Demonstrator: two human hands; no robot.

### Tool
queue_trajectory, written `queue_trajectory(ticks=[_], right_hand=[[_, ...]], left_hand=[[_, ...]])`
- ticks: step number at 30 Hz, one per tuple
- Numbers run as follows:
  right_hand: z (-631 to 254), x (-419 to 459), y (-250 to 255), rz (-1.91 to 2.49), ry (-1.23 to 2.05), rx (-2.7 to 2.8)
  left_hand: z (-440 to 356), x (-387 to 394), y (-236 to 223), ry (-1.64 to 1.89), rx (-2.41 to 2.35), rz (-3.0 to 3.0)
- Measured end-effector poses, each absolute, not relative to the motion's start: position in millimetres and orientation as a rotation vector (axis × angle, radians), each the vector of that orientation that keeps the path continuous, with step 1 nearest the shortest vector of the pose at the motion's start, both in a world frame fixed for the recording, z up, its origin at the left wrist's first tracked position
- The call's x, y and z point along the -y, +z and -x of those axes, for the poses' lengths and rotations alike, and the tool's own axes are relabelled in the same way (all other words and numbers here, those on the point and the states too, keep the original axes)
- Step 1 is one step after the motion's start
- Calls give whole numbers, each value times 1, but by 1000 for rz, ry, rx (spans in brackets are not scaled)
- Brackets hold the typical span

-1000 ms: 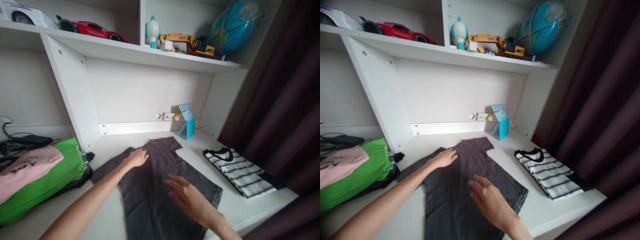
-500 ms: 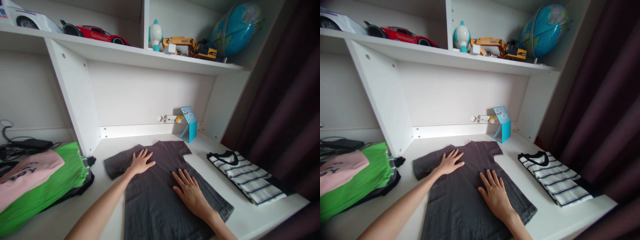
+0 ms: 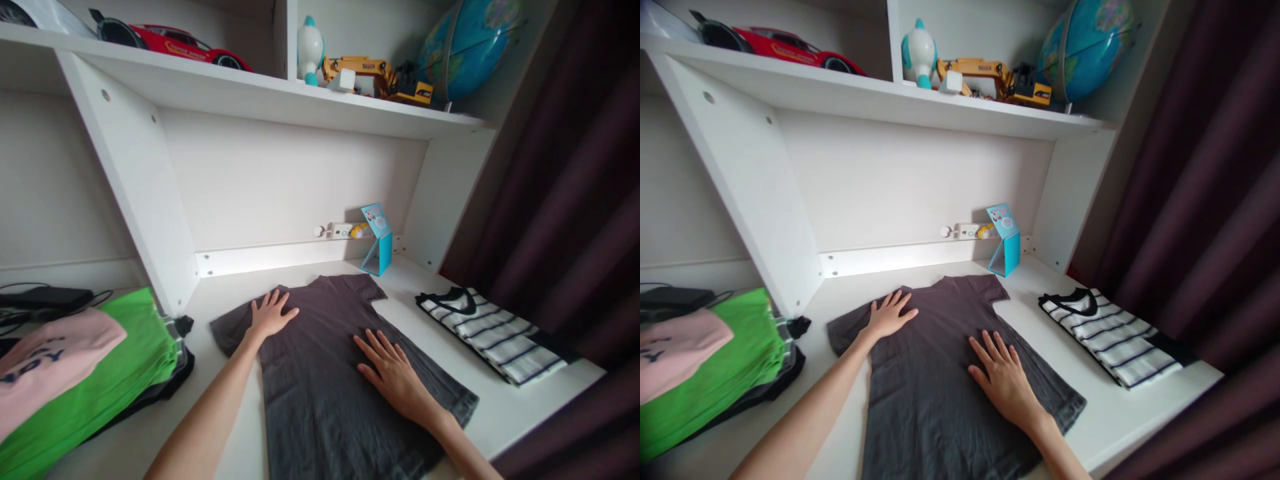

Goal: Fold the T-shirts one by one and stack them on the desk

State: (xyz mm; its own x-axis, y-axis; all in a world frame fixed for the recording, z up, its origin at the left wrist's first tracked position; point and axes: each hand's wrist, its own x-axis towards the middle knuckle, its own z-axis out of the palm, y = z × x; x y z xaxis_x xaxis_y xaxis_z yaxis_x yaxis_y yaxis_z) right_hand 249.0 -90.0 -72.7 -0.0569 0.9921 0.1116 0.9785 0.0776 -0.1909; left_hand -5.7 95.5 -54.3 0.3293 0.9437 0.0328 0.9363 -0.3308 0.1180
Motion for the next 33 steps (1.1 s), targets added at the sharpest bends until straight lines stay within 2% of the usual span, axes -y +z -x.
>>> queue_trajectory(ticks=[6,10,14,18,33], right_hand=[[-261,78,-47,1900,282,2217],[-265,19,-31,1953,117,2200],[-262,-51,-47,2071,40,2125],[-268,-84,-73,2193,58,2033],[-279,-92,-85,2236,59,2000]], left_hand=[[8,-99,-62,211,-1732,-2512],[7,-97,-61,217,-1721,-2501],[8,-93,-57,184,-1706,-2501],[7,-91,-55,173,-1745,-2486],[4,-97,-56,150,-1787,-2447]])
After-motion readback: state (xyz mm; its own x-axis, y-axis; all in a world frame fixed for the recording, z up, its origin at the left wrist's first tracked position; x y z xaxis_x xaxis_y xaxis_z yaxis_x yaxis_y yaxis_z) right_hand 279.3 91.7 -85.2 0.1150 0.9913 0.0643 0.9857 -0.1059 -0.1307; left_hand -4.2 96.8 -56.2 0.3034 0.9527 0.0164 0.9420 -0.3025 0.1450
